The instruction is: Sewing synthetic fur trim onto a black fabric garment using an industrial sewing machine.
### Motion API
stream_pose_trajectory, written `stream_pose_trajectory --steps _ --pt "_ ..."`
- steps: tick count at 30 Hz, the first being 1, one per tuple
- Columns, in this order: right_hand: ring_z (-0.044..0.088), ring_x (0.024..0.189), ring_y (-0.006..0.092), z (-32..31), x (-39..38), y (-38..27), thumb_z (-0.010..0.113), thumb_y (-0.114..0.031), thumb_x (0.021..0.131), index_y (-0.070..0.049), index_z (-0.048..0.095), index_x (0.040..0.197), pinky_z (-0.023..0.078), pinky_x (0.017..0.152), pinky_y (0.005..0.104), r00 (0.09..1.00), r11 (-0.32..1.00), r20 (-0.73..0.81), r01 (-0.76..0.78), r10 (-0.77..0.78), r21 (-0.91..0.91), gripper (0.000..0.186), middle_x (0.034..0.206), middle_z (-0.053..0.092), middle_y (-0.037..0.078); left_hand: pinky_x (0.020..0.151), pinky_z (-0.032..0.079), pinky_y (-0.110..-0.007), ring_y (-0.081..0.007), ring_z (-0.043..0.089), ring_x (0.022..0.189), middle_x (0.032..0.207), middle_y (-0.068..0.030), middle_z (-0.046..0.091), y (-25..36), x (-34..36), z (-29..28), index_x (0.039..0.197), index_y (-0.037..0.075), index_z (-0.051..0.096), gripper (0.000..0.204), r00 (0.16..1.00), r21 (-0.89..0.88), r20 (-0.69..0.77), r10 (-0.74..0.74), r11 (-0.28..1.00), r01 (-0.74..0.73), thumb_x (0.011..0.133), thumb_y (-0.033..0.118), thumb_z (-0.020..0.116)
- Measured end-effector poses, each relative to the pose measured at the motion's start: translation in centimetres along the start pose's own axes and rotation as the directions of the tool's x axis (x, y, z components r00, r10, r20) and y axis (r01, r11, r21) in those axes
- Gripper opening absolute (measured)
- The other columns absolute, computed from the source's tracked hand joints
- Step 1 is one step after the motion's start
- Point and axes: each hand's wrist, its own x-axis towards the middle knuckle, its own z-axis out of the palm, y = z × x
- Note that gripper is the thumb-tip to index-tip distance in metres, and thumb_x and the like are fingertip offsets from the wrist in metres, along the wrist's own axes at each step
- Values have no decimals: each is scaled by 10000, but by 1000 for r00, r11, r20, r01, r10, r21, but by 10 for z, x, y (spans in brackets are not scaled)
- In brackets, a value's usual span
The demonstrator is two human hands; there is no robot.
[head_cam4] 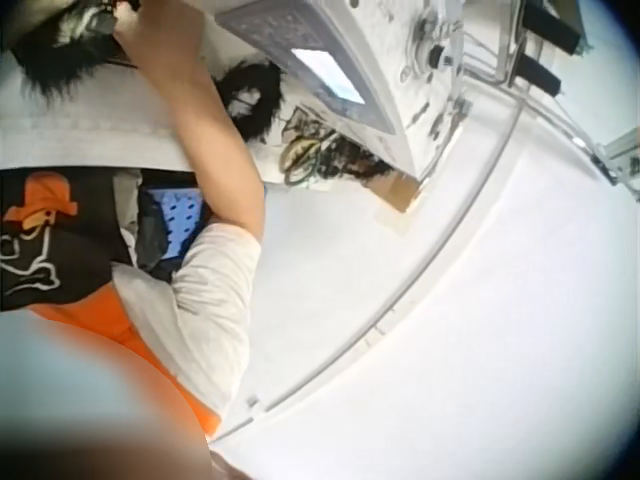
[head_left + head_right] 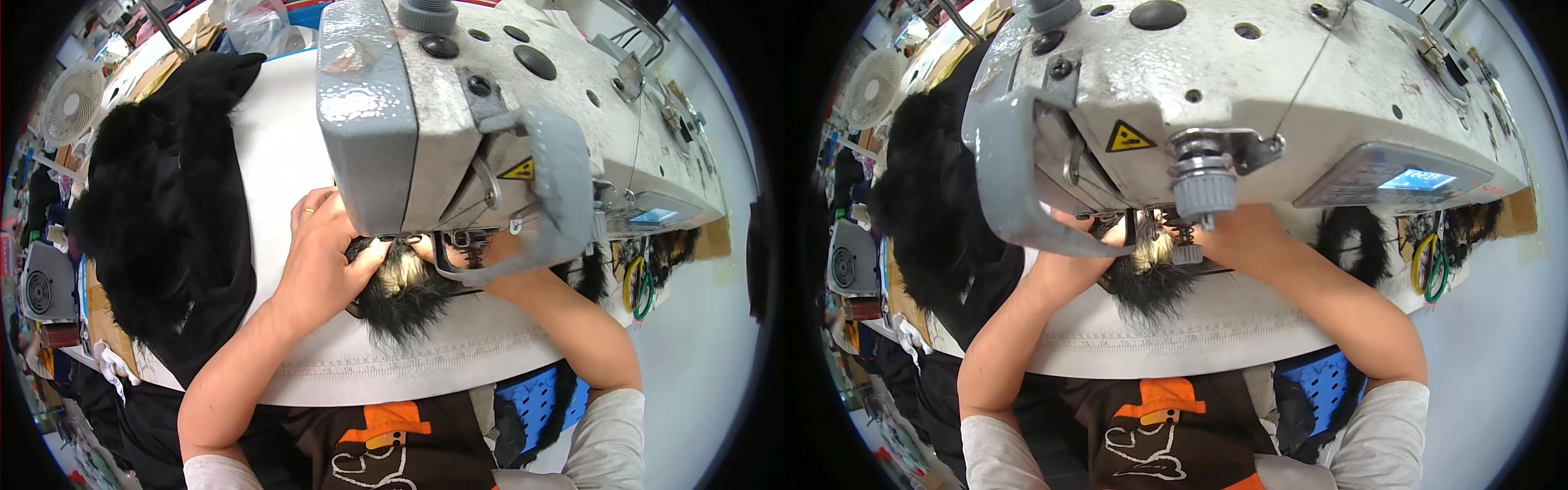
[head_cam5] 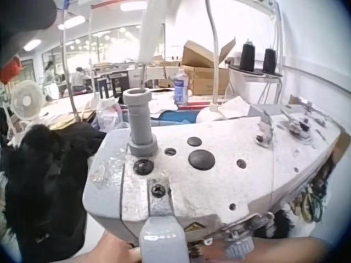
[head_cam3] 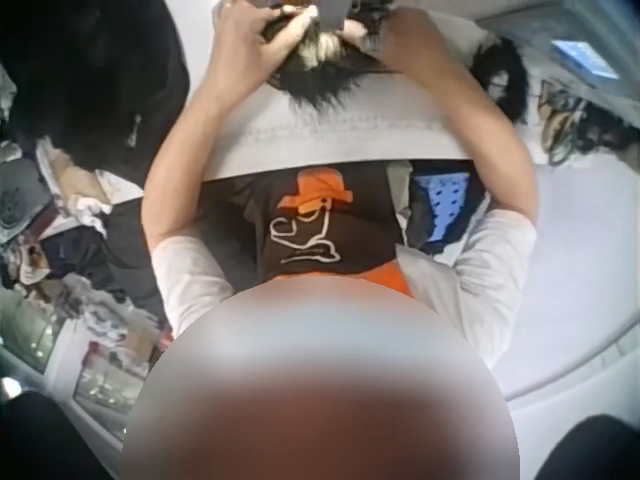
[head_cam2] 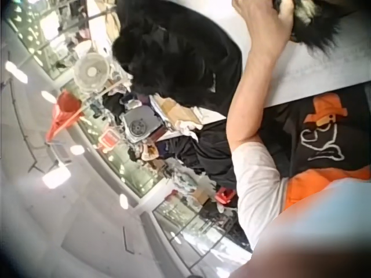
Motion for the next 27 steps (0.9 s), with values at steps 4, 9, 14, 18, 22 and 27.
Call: stream_pose_trajectory --steps 4,9,14,18,22,27 --pt "721 1014 309 -3 -11 9 686 -185 921 -93 686 1213 589 897 411 997 994 55 -57 52 98 306 1088 729 139 1144 332 -478 -348 524 1238 1197 -71 648 -5 1 5 1067 110 743 278 990 46 -108 86 996 -82 797 51 776" --pt "707 1088 263 -20 -11 4 682 -168 977 -106 683 1263 582 943 380 932 899 296 -302 209 316 293 1165 730 119 1141 344 -493 -368 516 1244 1208 -90 634 1 3 7 1002 94 714 238 985 -161 -170 -18 987 -10 775 32 749" --pt "710 1091 234 -31 -18 -1 688 -197 983 -120 706 1250 574 941 387 952 993 286 -116 109 10 279 1198 735 103 1139 346 -494 -365 520 1236 1163 -88 629 3 5 6 960 89 694 201 978 -156 -207 12 987 -45 775 35 750" --pt "712 1078 243 -22 -2 8 689 -217 980 -131 714 1235 572 923 400 914 969 363 -102 181 -226 270 1196 736 98 1128 357 -491 -361 534 1210 1132 -88 629 -3 6 11 941 78 683 188 982 -94 -189 24 995 -43 771 34 751" --pt "706 1143 276 -30 8 -19 726 -340 964 -76 751 1215 540 1018 415 933 980 304 -167 193 -107 366 1182 770 128 1116 367 -489 -358 547 1183 1100 -88 629 -10 5 13 923 67 673 177 984 -32 -173 39 998 -45 768 32 752" --pt "709 1128 282 -30 7 -23 725 -340 962 -71 757 1195 541 1011 416 967 980 219 -92 130 -174 357 1163 775 121 1104 376 -486 -354 559 1165 1084 -90 635 -10 4 13 906 54 659 170 982 -100 -181 55 992 -74 770 43 761"
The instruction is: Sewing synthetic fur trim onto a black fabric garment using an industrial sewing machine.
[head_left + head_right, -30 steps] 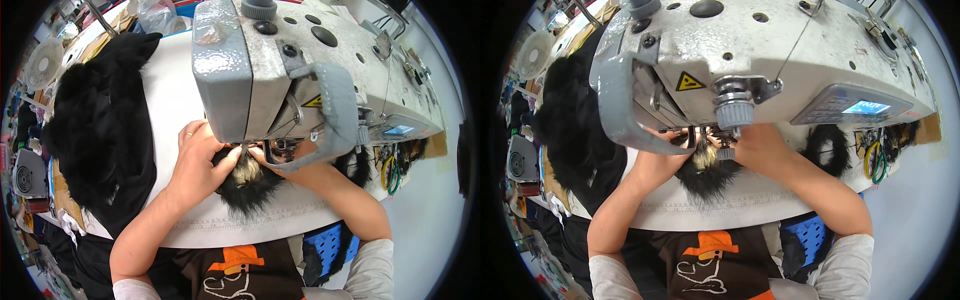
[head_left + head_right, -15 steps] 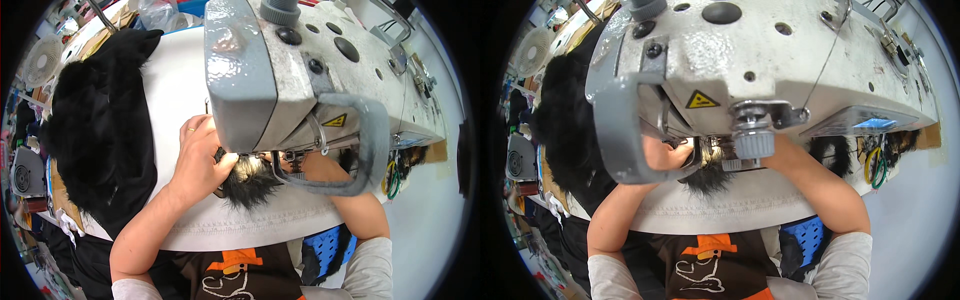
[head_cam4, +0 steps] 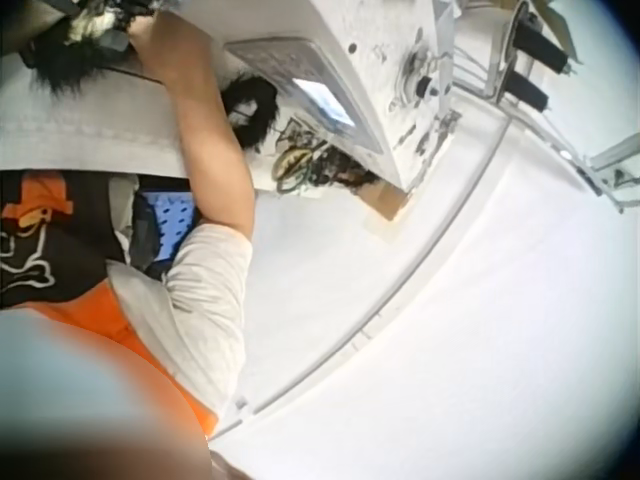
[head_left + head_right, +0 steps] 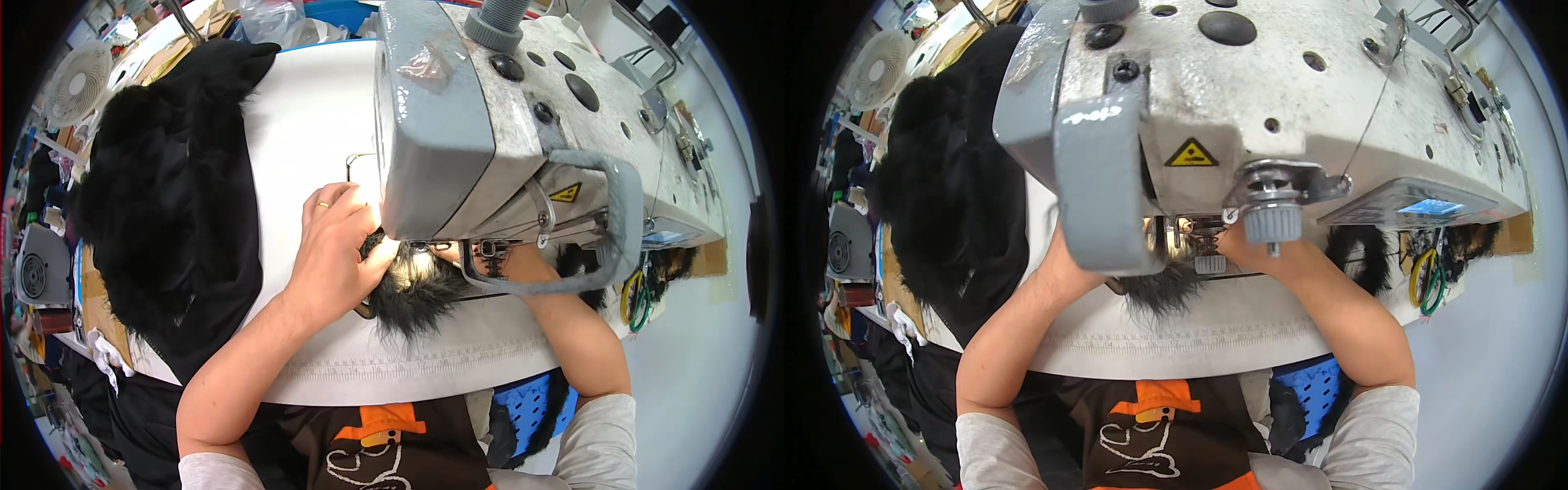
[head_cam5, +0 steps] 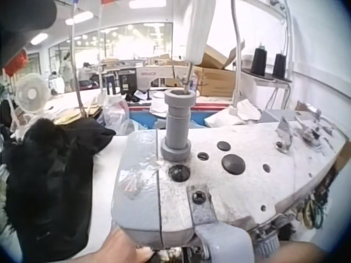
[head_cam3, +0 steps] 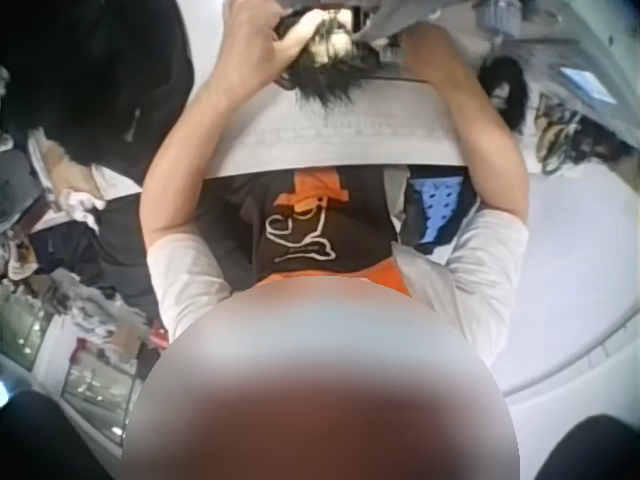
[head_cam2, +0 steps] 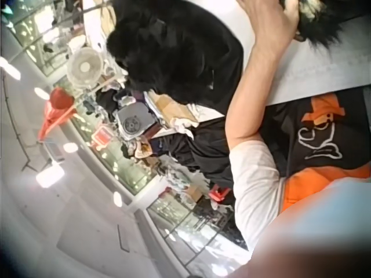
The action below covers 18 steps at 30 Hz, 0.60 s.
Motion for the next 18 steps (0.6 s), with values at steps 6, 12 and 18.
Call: stream_pose_trajectory --steps 6,12,18 --pt "713 1109 290 5 2 5 724 -340 959 -65 764 1170 544 1003 418 991 991 -106 76 -87 -106 348 1140 782 114 1105 378 -489 -357 562 1164 1086 -88 642 9 3 -3 904 46 664 152 995 81 -81 54 996 -47 792 63 766" --pt "679 1190 308 19 11 32 519 -338 1071 -138 580 1470 518 1049 484 966 987 242 -51 88 -154 451 1347 692 165 1106 382 -487 -340 567 1155 1089 -80 640 6 6 -1 915 45 676 116 992 138 -102 74 989 -60 825 65 745" --pt "690 1162 331 33 4 42 591 -307 1021 -126 620 1422 529 1032 485 968 909 -131 148 -214 -389 440 1302 717 147 1103 386 -492 -329 570 1133 1076 -72 633 7 8 0 922 46 685 104 989 141 -126 78 988 -60 831 67 732"
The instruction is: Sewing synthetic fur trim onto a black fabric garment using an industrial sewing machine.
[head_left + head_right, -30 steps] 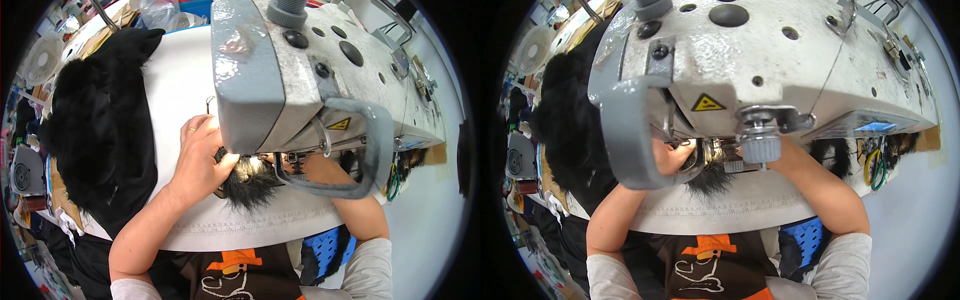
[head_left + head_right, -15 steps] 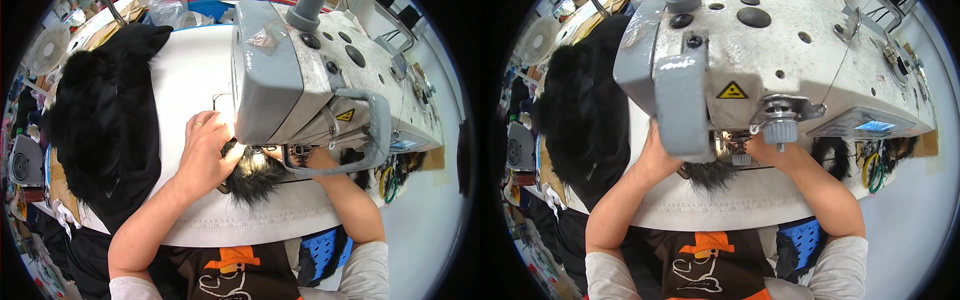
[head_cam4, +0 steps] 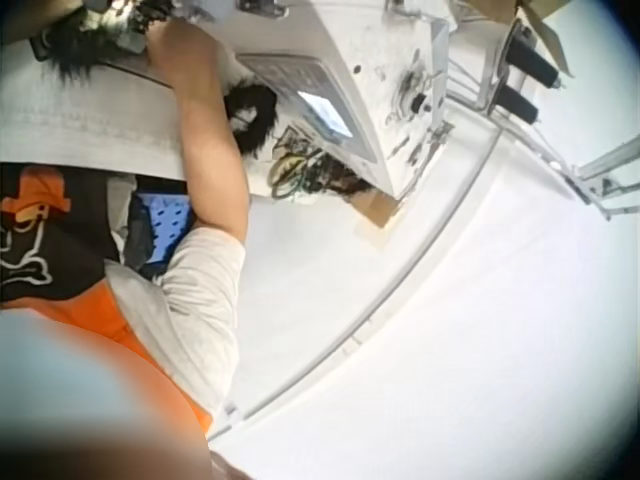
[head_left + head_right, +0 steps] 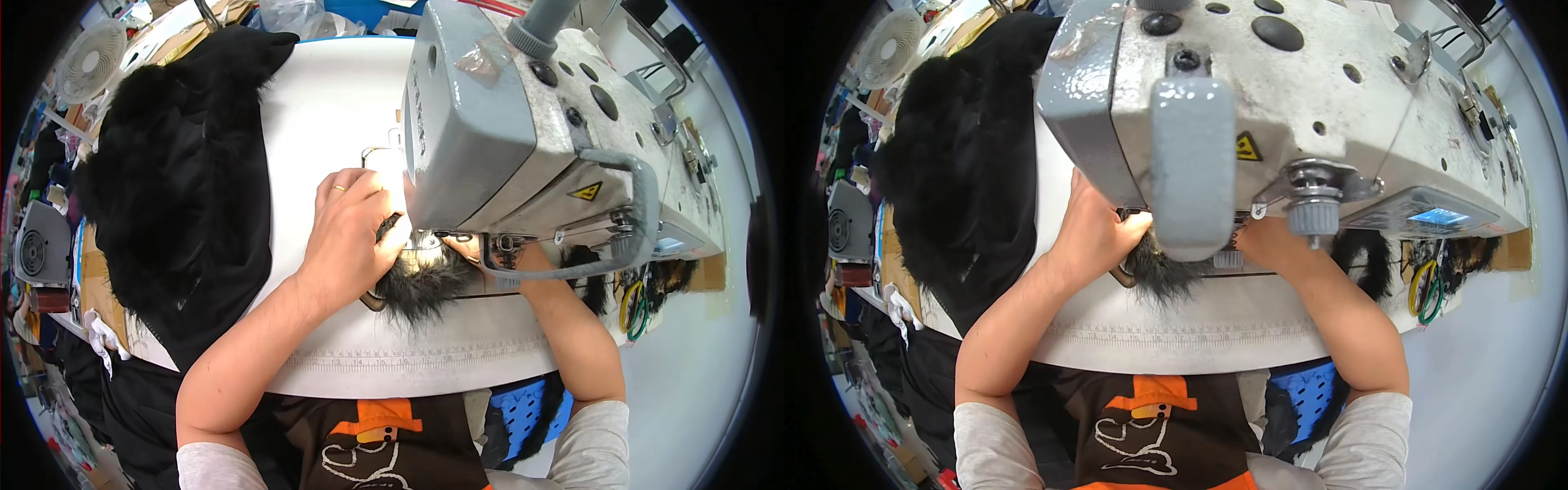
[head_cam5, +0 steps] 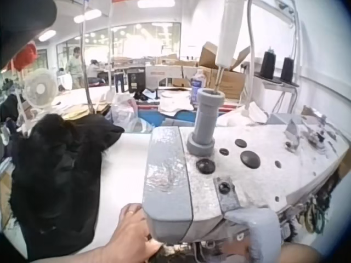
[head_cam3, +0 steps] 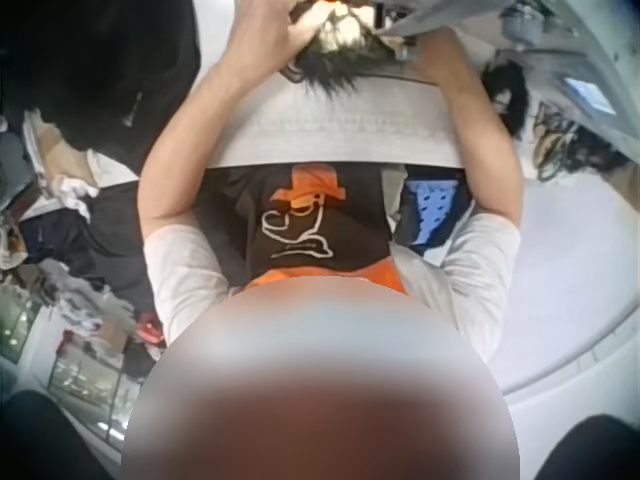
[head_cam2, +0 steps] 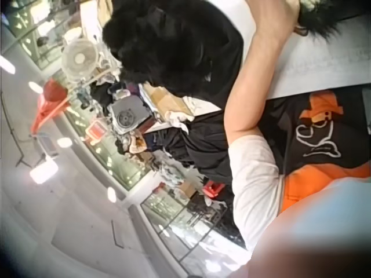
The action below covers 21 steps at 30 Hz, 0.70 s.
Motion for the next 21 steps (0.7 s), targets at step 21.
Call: stream_pose_trajectory --steps 21 --pt "647 1201 291 -69 3 -62 713 -314 1005 -102 726 1219 499 1021 407 946 841 250 -301 205 449 302 1276 699 144 1098 388 -500 -348 541 1093 1010 -109 589 7 -17 -15 939 68 714 194 977 0 203 61 998 -62 851 217 800"
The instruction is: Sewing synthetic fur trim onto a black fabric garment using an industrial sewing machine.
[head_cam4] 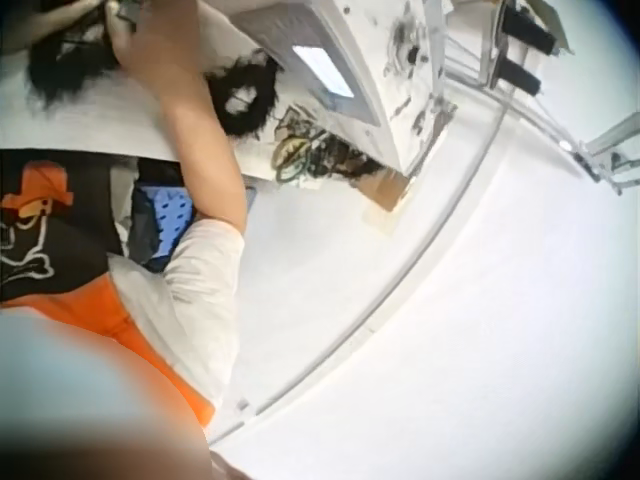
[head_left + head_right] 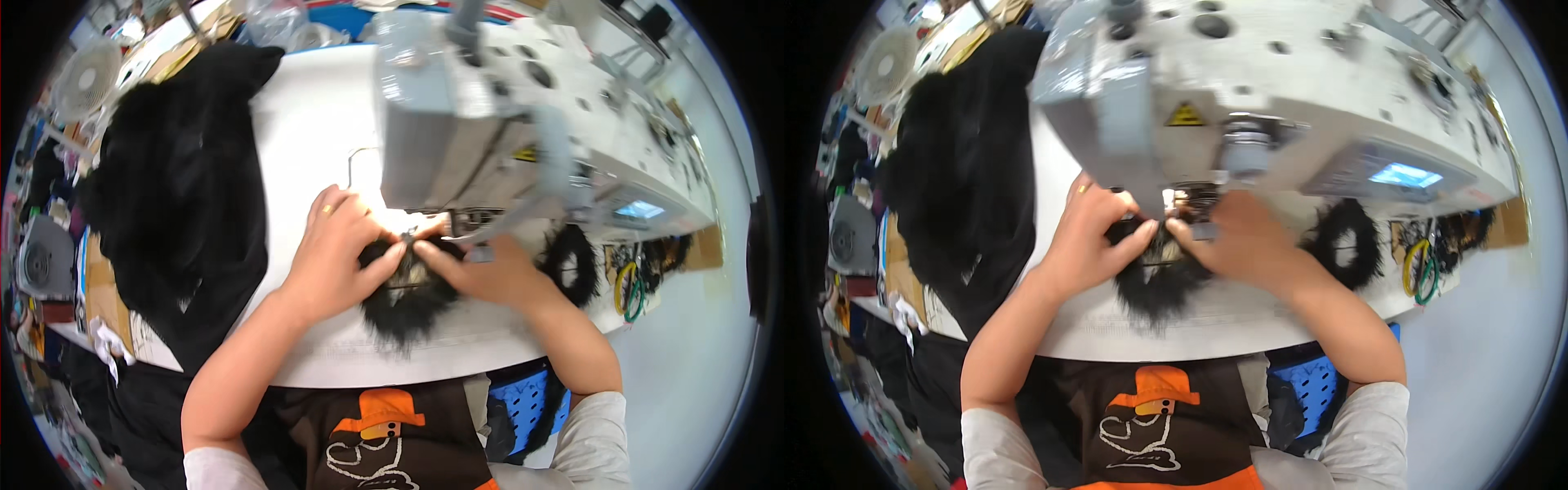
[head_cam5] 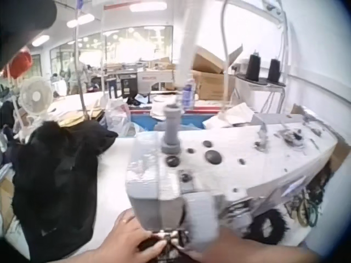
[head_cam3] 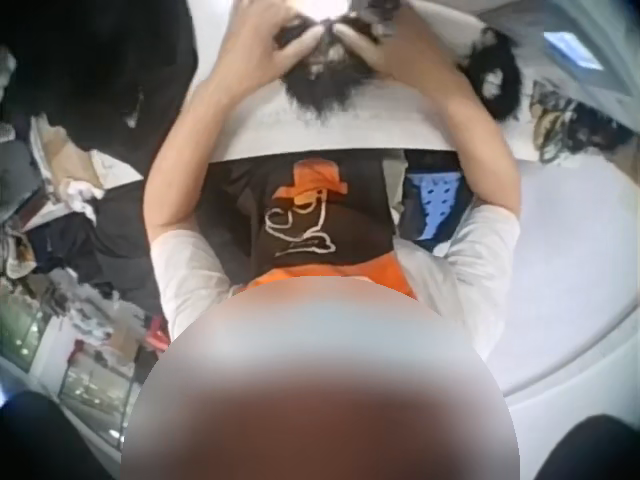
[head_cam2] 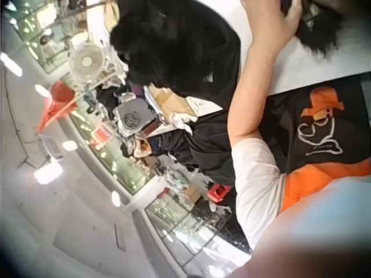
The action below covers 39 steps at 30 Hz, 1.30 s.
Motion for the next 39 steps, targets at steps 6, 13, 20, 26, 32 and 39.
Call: stream_pose_trajectory --steps 6,13,20,26,32,39 --pt "617 1090 345 18 -34 0 677 -213 940 -54 664 1032 501 947 433 895 918 -232 336 -380 -209 184 1095 649 125 916 465 -448 -321 598 958 992 -95 651 33 -19 9 969 51 726 157 995 -11 -53 89 996 -90 833 41 804" --pt "686 1022 339 -44 -98 35 671 -51 805 -29 723 984 559 909 414 820 876 -485 40 -304 -481 187 1067 700 137 864 510 -407 -325 648 988 1123 -135 680 71 -14 32 1138 29 727 308 992 -60 -43 122 990 -124 840 32 804" --pt "686 1084 313 -42 -71 43 640 -95 876 -48 713 1074 567 927 420 790 867 -523 21 -320 -498 216 1122 710 120 880 524 -408 -324 660 1021 1152 -140 693 71 -12 41 1166 17 722 318 984 13 -5 180 984 -180 856 20 793" --pt "735 1050 333 -19 59 37 656 -142 929 -41 756 1011 607 853 462 865 978 -477 63 -153 -199 164 1105 749 163 951 541 -380 -326 689 1079 1173 -180 699 81 -12 43 1184 -10 709 257 987 68 17 160 985 -161 927 -7 730" --pt "753 983 361 -46 16 25 656 -97 904 -18 745 1040 622 809 468 844 977 -511 65 -163 -204 180 1105 742 197 952 536 -372 -295 691 1070 1163 -176 700 76 -12 41 1180 -34 697 236 996 25 -19 91 996 -90 947 -2 717" --pt "717 988 379 -22 -95 3 670 -125 925 -28 648 1094 599 810 485 901 984 -398 176 -172 -28 196 1168 661 153 885 593 -343 -285 675 1138 1431 -224 589 102 5 56 1457 -11 573 622 983 -128 -145 111 983 -130 857 -122 696"
